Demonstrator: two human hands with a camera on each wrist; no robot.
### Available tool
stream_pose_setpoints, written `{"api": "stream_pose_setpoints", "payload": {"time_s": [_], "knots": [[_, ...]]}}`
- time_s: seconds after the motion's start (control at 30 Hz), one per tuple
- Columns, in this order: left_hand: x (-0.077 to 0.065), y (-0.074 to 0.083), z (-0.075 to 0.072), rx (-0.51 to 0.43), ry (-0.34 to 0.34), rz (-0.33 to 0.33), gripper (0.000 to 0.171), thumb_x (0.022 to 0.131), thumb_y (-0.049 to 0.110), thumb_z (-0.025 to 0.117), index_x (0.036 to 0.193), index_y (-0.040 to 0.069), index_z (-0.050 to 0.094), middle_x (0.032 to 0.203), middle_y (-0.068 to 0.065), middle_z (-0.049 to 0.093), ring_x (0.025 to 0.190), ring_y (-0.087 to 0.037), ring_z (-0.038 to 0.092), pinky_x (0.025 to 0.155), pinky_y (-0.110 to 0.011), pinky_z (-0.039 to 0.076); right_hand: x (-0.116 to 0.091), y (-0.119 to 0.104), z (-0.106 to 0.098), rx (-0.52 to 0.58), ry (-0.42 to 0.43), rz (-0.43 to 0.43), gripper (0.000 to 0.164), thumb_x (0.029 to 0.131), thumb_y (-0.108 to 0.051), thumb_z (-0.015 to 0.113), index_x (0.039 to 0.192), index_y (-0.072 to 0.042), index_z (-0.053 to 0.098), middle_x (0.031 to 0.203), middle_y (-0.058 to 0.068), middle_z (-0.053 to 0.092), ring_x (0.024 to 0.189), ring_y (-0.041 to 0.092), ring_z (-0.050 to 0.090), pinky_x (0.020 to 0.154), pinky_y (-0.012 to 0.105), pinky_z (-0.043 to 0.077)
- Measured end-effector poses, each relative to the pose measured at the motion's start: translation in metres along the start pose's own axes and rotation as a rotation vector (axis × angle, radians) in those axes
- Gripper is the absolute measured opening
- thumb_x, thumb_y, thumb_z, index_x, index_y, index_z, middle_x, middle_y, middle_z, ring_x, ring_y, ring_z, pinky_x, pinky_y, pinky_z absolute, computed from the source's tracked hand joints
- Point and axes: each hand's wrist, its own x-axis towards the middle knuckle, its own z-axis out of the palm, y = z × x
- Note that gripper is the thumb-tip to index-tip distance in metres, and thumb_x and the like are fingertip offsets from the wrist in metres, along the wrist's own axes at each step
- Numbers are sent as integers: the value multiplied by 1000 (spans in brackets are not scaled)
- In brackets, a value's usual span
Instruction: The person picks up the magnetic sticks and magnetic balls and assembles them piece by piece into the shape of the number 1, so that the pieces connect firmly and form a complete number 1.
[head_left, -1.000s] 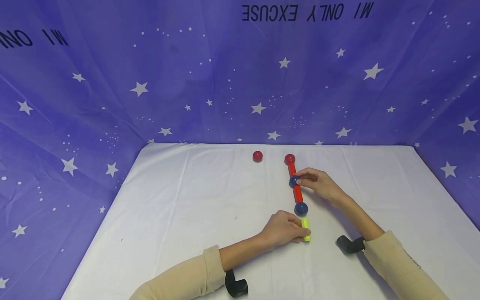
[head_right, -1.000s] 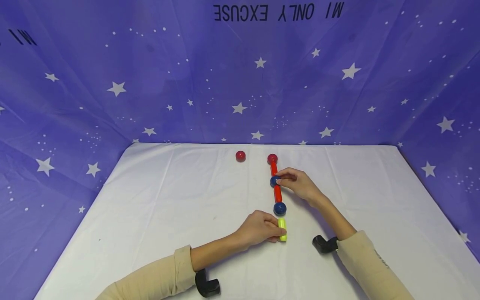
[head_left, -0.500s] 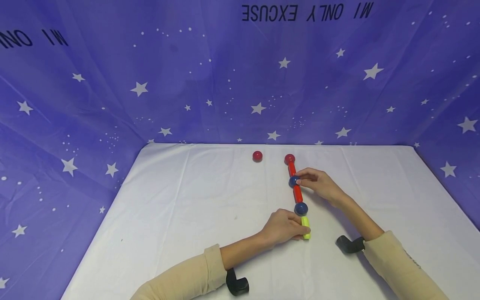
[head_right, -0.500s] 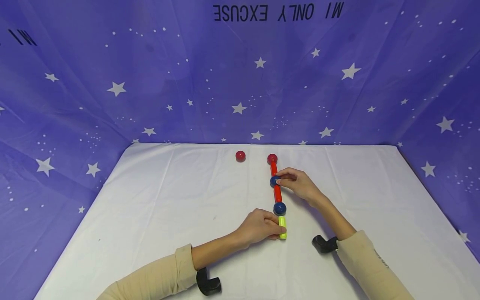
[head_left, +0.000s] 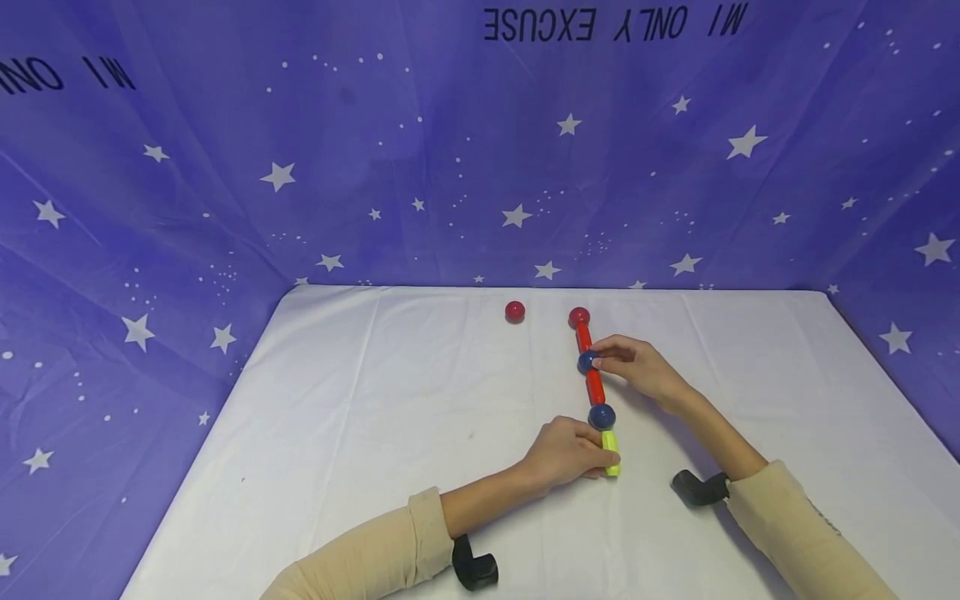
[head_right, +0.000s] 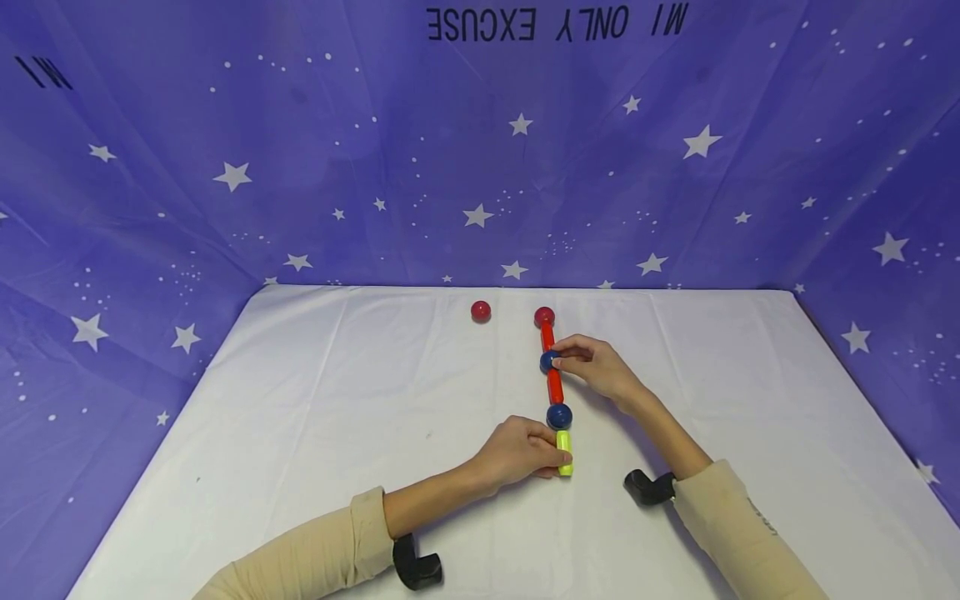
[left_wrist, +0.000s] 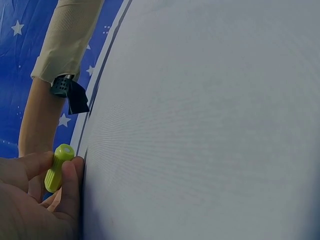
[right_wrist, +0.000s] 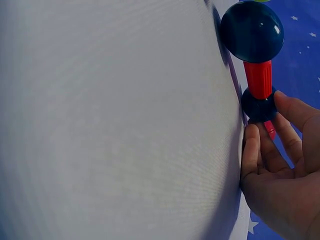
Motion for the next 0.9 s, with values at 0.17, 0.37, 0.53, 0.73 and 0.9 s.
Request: {"api": "stream_pose_setpoints", "payload": {"time_s": [0.17,0.37,0.53,0.73,0.9], "knots": [[1,-1,0,-3,2,-1,10,81,10,83,84,4,75,66,3,70,61,-11,68,57,-22,54,0,0,0,2,-1,3,34,97,-21,67,127,-5,64,123,16,65,119,36,55,100,56,40],[3,-2,0,-1,10,13,10,81,9,83,83,4,75,65,3,69,60,-9,67,56,-20,53,0,1,0,2,-2,1,34,97,-21,66,127,-5,63,123,16,65,119,36,55,102,58,38],[4,-2,0,-8,12,8,10,81,8,82,86,3,75,66,3,70,61,-10,68,57,-21,54,-1,1,0,1,-3,2,34,97,-21,66,127,-5,63,123,16,65,119,36,55,102,59,37],[4,0,0,-8,17,-1,11,81,8,82,88,2,75,67,3,70,62,-10,68,58,-22,55,-1,-1,0,-3,1,5,34,97,-22,67,126,-6,64,122,16,65,120,36,54,102,61,36],[3,1,-1,2,12,-1,11,82,8,81,89,1,75,67,2,70,62,-10,68,58,-22,55,0,1,0,-8,9,5,35,96,-24,69,126,-6,65,120,15,67,118,35,56,103,60,36]]}}
